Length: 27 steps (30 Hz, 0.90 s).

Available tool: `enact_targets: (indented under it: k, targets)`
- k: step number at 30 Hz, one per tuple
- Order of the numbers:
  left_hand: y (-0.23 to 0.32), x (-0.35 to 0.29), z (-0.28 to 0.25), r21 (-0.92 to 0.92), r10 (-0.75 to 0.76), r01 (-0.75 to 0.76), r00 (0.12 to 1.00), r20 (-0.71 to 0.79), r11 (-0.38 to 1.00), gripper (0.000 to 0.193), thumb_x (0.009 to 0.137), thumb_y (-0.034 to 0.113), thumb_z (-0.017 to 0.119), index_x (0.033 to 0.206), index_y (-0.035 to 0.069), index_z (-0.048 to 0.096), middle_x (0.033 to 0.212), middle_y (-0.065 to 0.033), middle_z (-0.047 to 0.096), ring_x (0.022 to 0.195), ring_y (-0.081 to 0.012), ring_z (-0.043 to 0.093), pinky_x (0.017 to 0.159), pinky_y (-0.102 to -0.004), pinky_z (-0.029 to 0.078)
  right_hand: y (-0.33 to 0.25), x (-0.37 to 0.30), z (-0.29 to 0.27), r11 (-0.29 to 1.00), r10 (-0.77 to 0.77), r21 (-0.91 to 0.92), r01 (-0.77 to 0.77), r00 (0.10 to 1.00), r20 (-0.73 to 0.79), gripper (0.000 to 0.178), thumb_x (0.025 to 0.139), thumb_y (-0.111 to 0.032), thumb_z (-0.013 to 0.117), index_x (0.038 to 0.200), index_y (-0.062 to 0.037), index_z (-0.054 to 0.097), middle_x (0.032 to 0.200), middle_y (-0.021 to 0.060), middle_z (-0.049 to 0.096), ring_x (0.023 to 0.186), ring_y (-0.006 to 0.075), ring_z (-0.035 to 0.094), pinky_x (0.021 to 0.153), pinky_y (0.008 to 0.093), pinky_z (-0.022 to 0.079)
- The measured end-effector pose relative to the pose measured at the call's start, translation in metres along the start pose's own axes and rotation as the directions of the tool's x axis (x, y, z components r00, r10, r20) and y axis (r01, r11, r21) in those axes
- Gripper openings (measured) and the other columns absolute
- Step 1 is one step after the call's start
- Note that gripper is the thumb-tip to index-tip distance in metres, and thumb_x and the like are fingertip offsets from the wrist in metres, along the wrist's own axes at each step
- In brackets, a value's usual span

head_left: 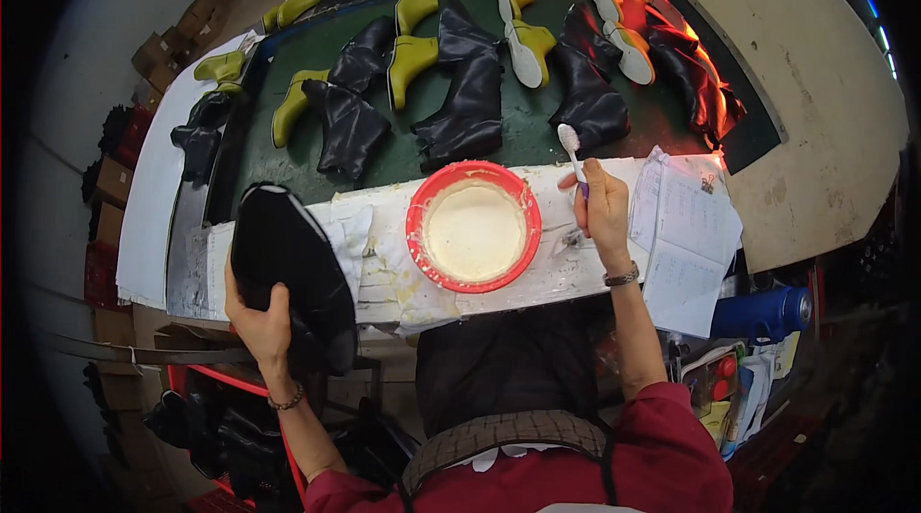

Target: Applying white adhesive to the soles and edges of black shoe uppers using a small brush at a manufacturing station.

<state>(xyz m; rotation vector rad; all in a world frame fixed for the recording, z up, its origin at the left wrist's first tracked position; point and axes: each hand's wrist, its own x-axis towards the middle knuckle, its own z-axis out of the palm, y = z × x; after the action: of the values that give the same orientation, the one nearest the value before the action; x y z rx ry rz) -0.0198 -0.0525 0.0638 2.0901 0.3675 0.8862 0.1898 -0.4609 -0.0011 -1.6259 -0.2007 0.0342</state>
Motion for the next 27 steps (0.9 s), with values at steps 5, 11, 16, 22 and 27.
enact_targets:
  k: [5, 11, 16, 22, 27]
  targets:
    - [0.018, -0.005, 0.007, -0.212, -0.195, 0.229, 0.966, 0.172, 0.95, 0.049, 0.082, -0.005, 0.063, 0.131, -0.005, 0.058, 0.106, -0.0063, 0.067, 0.087, -0.0114, 0.062, 0.076, -0.026, 0.053, -0.023, -0.005, 0.015, 0.792, -0.122, -0.573, 0.213, 0.973, 0.194, 0.041, 0.108, -0.038, 0.05, 0.105, -0.0048, 0.075, 0.057, 0.004, 0.05, 0.049, 0.0123, 0.054, 0.048, 0.0339, 0.039]
    - [0.03, -0.005, 0.025, -0.175, -0.311, 0.442, 0.814, 0.49, 0.88, 0.043, 0.082, -0.001, 0.069, 0.124, -0.006, 0.062, 0.105, -0.0073, 0.071, 0.091, -0.0124, 0.065, 0.082, -0.0272, 0.054, -0.025, 0.003, 0.054, 0.335, -0.253, -0.746, 0.576, 0.817, 0.517, 0.018, 0.092, -0.024, 0.069, 0.105, -0.0149, 0.077, 0.09, 0.0061, 0.06, 0.074, 0.0266, 0.065, 0.066, 0.0398, 0.052]
    - [0.028, -0.001, 0.045, -0.162, -0.306, 0.487, 0.739, 0.6, 0.859, 0.034, 0.084, 0.003, 0.073, 0.117, -0.005, 0.068, 0.101, -0.0063, 0.073, 0.089, -0.0108, 0.066, 0.08, -0.0266, 0.055, -0.022, 0.002, 0.056, 0.256, -0.202, -0.775, 0.578, 0.816, 0.542, 0.015, 0.087, -0.024, 0.073, 0.095, -0.0128, 0.078, 0.088, 0.006, 0.062, 0.073, 0.0265, 0.066, 0.064, 0.0396, 0.052]
    - [0.037, 0.018, 0.055, -0.013, -0.397, 0.584, 0.568, 0.721, 0.812, 0.027, 0.084, 0.01, 0.078, 0.106, -0.005, 0.072, 0.089, -0.0052, 0.074, 0.08, -0.01, 0.067, 0.076, -0.0259, 0.055, -0.036, -0.013, 0.018, 0.703, -0.257, -0.562, 0.436, 0.893, 0.37, 0.017, 0.087, -0.018, 0.078, 0.1, -0.0067, 0.078, 0.084, 0.0063, 0.066, 0.07, 0.0199, 0.063, 0.062, 0.0322, 0.048]
    - [0.04, 0.026, 0.069, 0.091, -0.291, 0.519, 0.32, 0.901, 0.85, 0.027, 0.08, 0.014, 0.082, 0.099, -0.004, 0.074, 0.085, -0.0057, 0.074, 0.078, -0.0104, 0.067, 0.074, -0.025, 0.055, -0.057, 0.004, 0.042, 0.752, -0.506, -0.218, 0.622, 0.756, 0.415, 0.017, 0.083, -0.004, 0.08, 0.101, -0.0034, 0.078, 0.086, 0.0049, 0.067, 0.072, 0.0129, 0.062, 0.062, 0.0266, 0.048]
